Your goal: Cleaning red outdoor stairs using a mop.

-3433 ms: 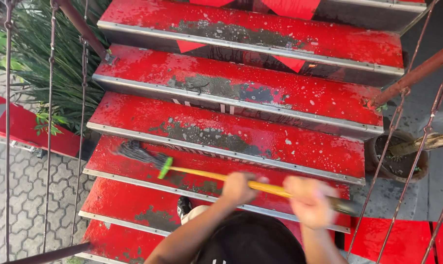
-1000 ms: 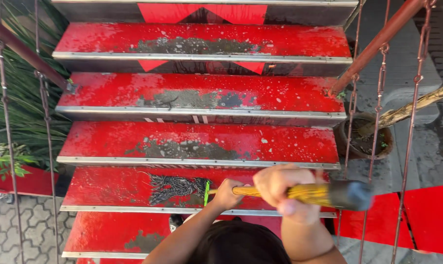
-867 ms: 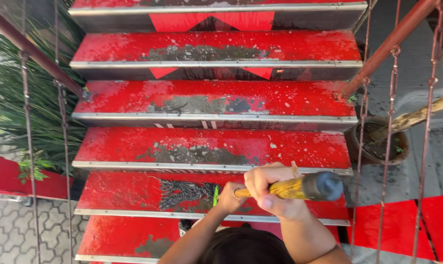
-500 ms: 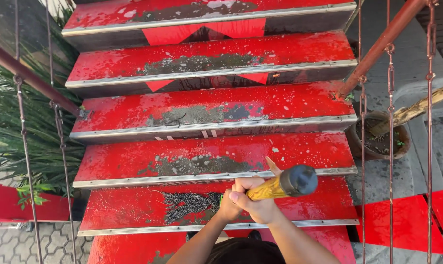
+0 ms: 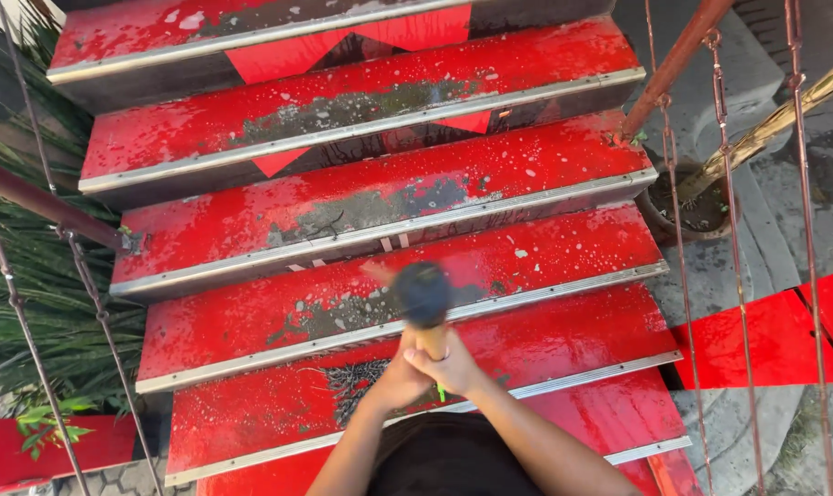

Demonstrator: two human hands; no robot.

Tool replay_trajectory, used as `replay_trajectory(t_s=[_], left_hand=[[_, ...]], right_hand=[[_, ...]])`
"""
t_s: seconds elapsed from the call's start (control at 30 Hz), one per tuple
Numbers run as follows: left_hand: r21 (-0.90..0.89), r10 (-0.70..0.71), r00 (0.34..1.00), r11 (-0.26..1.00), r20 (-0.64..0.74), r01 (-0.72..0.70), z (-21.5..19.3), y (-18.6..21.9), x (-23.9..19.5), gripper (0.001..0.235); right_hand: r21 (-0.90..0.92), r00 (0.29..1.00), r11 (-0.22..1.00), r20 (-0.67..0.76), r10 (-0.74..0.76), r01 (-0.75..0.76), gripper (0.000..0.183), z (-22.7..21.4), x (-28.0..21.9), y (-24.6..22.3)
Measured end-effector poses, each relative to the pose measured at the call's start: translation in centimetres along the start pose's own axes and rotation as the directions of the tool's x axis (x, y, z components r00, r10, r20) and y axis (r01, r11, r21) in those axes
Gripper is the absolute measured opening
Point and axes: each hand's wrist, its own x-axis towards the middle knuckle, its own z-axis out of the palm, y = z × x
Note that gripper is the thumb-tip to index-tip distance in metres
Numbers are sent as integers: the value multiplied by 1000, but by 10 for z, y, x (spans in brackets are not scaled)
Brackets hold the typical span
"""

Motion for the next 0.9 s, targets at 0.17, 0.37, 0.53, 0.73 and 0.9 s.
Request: replay_trajectory(t_s=[0.17,0.37,0.53,0.73,0.9], left_hand=[[-112,229,972,968,54,-222,-108,125,-35,88],[-471,242,820,720,-518,-510,-147,128,-87,30],[-523,229,811,664,-539,-535,-165,105,-124,32],[-583,246,840,626,-483,-518,-152,75,-133,25],[-636,51,948,730,-315,-250,-120,-11,-152,24]], right_hand=[[-182,933,940,169,318,-287,9,52,0,40],[-534,750,773,339,567,-343,15,112,-13,60],[-732,784,655,291,549,-187,25,135,-32,66],[-817,778,542,205,593,-198,21,108,-51,87],[-935,725,272,24,688,-228,30,31,-94,145]])
